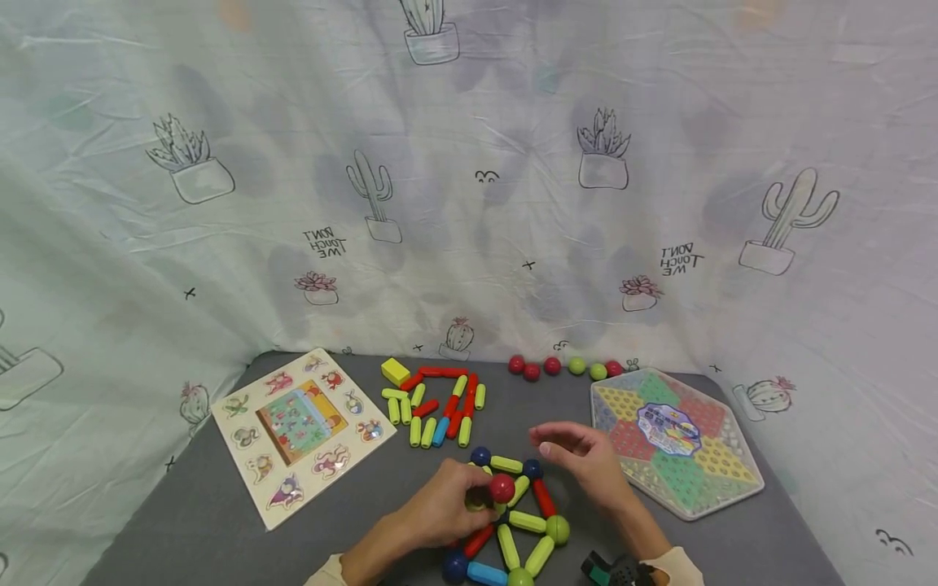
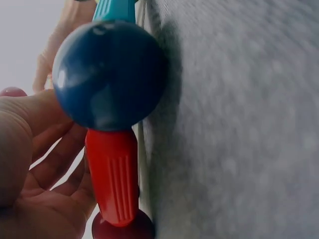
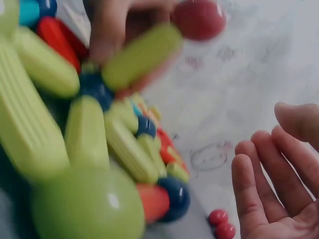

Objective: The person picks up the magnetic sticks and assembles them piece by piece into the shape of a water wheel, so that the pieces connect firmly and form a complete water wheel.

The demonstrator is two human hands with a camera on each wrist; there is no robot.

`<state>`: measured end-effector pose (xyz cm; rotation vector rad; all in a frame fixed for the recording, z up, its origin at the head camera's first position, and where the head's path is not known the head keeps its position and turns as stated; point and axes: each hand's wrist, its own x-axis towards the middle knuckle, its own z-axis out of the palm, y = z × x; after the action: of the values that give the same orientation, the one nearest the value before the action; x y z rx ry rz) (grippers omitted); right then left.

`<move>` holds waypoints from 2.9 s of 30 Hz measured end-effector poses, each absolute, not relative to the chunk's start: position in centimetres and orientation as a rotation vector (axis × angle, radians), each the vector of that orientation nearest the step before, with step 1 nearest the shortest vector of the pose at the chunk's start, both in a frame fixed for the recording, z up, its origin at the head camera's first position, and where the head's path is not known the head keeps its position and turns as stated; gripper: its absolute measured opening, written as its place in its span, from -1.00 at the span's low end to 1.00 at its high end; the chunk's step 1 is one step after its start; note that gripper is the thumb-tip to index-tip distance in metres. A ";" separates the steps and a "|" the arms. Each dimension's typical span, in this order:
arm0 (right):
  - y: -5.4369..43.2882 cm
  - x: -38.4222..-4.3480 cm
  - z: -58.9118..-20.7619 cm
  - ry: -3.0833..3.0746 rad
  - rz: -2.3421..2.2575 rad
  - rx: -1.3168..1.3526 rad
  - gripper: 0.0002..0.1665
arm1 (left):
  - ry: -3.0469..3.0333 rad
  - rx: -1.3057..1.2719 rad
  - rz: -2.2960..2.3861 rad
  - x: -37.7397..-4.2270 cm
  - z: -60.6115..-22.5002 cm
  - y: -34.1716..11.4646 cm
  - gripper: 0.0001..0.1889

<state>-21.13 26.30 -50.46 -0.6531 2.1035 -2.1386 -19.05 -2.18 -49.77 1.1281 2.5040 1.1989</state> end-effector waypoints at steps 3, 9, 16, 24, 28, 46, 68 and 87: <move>26.4 -22.5 -51.0 2.195 -2.074 -0.548 -0.63 | 2.478 1.103 1.182 -19.1 -49.7 -2.6 -0.87; 25.3 -26.1 -51.7 2.266 -1.972 -0.531 -0.59 | 2.472 1.071 1.105 -18.7 -49.2 -4.3 -0.86; 22.6 -30.6 -51.6 2.330 -1.779 -0.441 -0.50 | 2.471 1.132 1.065 -18.3 -49.0 -5.9 -0.85; 20.2 -34.4 -51.8 2.520 -1.484 -0.450 -0.53 | 2.440 1.182 1.078 -18.1 -48.9 -6.0 -0.80; 18.4 -35.2 -51.3 2.662 -1.381 -0.385 -0.67 | 2.429 1.165 1.098 -18.0 -49.0 -6.1 -0.80; 19.1 -31.4 -49.0 2.747 -1.225 -0.393 -0.64 | 2.427 1.112 1.120 -18.1 -49.0 -6.1 -0.81; 23.4 -20.2 -51.3 2.350 -1.751 -0.893 -0.66 | 2.437 1.136 1.136 -18.1 -49.1 -6.1 -0.79; 26.1 -22.0 -50.9 2.308 -1.809 -0.890 -0.60 | 2.472 1.139 1.125 -18.0 -49.1 -5.9 -0.79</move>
<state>-21.98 26.12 -50.90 -0.8896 2.3084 -1.8091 -17.99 -5.87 -49.10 1.1388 2.4724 1.1250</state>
